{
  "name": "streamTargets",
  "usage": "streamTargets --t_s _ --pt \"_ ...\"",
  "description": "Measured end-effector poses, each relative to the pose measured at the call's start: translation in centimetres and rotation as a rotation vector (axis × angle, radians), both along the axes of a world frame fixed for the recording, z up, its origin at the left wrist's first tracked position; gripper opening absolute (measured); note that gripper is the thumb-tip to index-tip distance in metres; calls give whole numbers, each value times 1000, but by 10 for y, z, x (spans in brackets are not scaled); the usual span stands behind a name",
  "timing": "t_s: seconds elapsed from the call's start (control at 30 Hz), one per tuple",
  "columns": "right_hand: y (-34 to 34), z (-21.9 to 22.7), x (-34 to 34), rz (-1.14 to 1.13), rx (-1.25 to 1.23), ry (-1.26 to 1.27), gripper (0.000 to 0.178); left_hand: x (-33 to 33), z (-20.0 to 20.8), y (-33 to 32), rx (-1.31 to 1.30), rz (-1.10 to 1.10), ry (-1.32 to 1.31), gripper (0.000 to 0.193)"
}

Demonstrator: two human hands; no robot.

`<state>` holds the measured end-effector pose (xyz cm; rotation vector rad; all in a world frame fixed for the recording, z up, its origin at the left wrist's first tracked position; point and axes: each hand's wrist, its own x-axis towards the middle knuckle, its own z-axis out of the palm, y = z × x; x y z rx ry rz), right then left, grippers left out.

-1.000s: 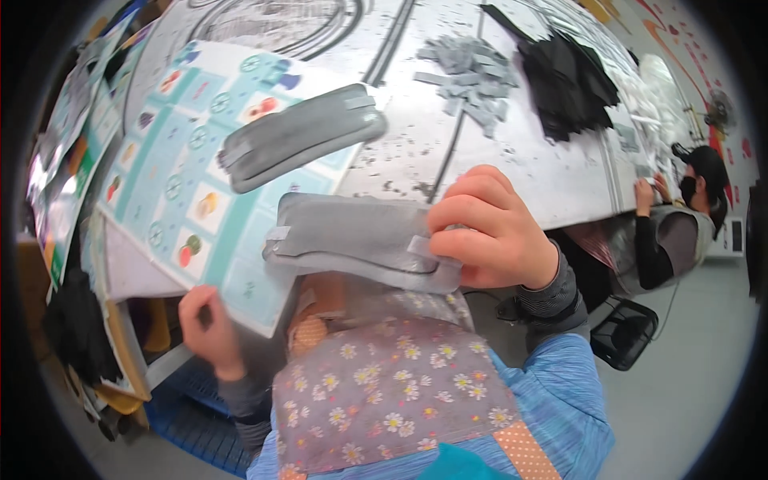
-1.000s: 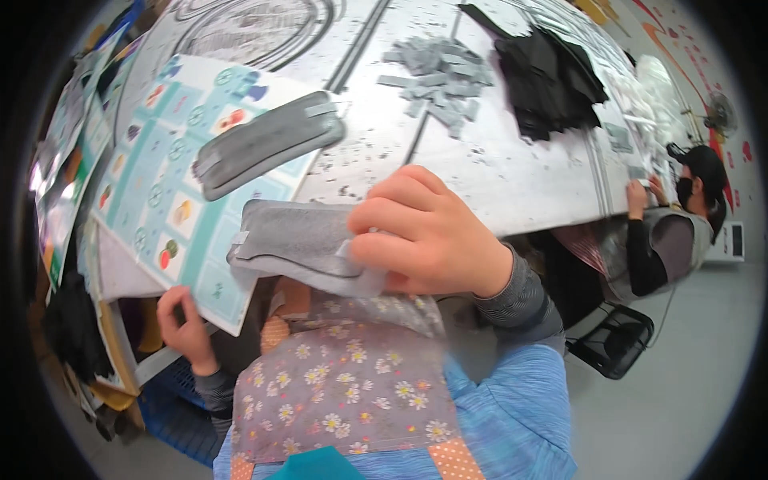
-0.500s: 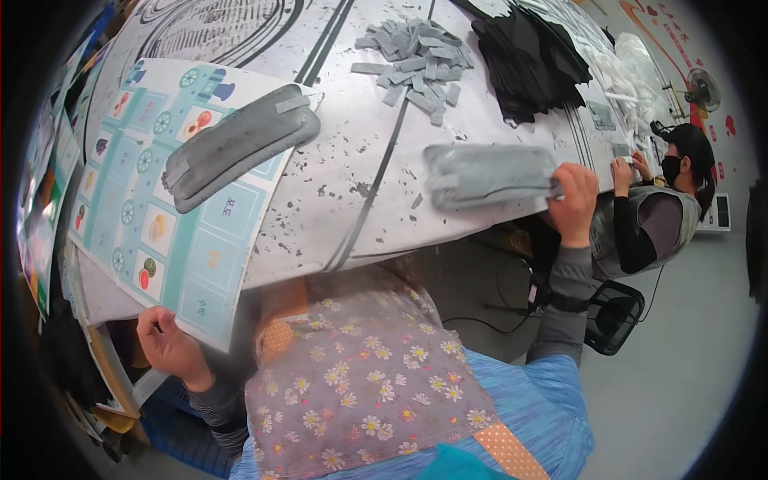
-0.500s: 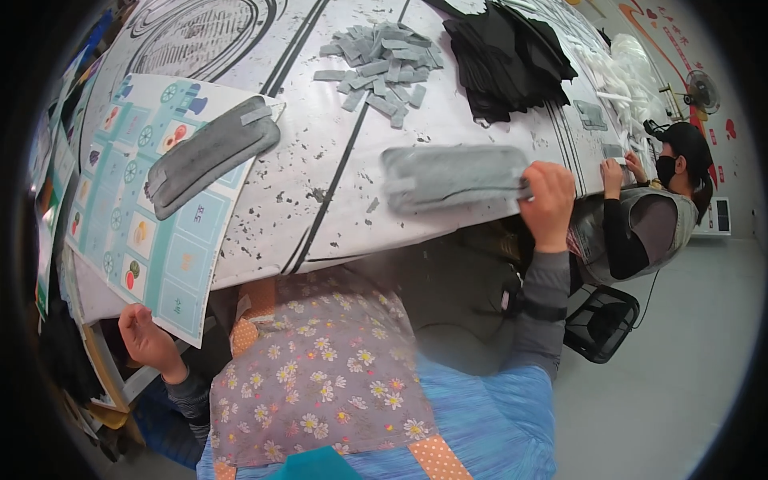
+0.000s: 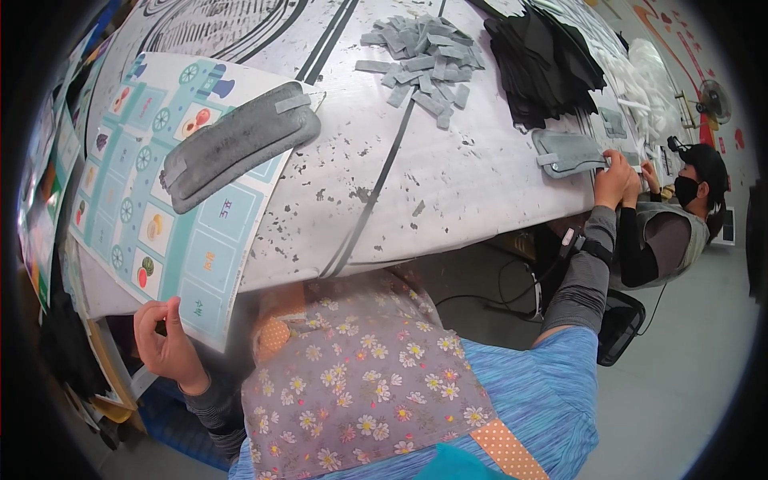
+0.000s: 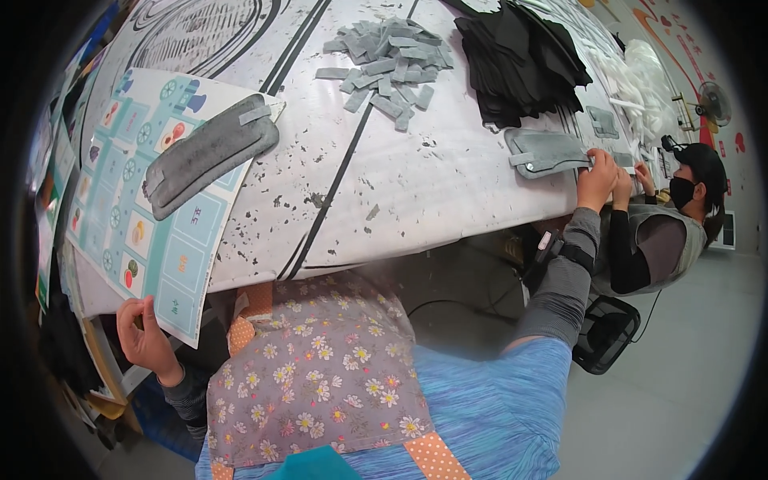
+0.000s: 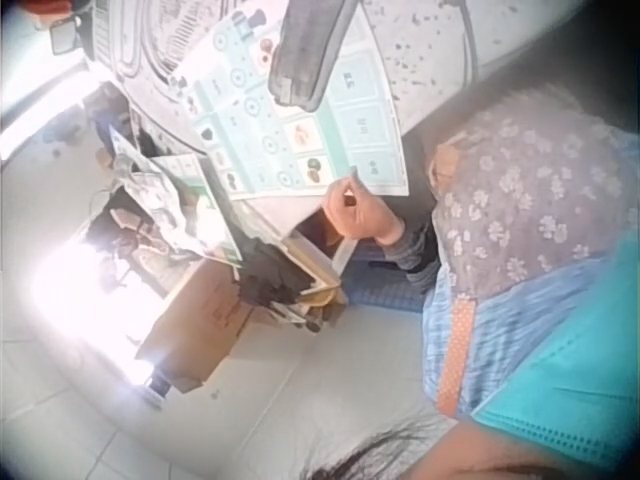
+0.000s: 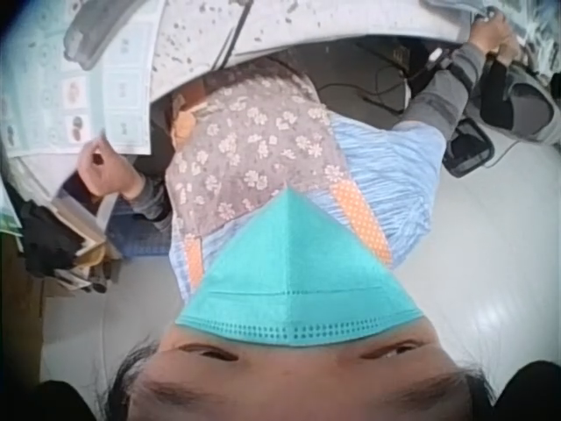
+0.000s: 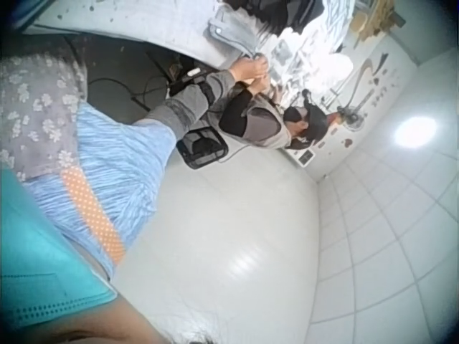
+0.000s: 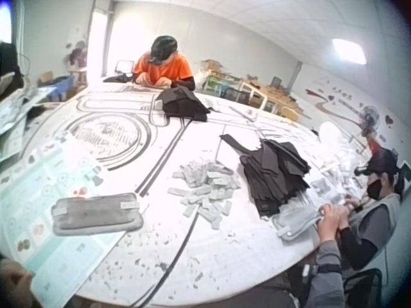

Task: Applying small adhesive strips or Velcro to grey foam shoe components according to an instruction guide.

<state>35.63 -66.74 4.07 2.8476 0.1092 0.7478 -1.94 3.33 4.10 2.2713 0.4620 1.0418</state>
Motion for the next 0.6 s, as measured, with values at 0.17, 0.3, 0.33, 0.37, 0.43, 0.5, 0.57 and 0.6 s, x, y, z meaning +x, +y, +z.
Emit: streamTargets --t_s 0.17,0.3,0.33,0.37,0.43,0.5,0.57,0.6 --pt "-73 -30 21 -186 -11 162 57 4 5 -1 112 -35 74 17" --pt "75 39 -15 -228 -33 244 42 6 6 -3 173 10 124 12" --pt "54 31 -15 61 142 97 35 8 4 6 187 -61 178 21" --pt "97 36 -21 206 338 132 34 11 1 6 208 -53 191 21" --pt "212 63 -50 440 577 233 33 22 -3 -2 73 -97 149 34" --pt "288 57 -56 712 712 389 30 26 -6 -7 103 -142 196 38" --pt "351 62 -66 1025 702 604 27 30 0 -8 118 -197 241 43" --pt "374 67 -67 1115 694 717 25 33 6 -11 169 -212 364 44"
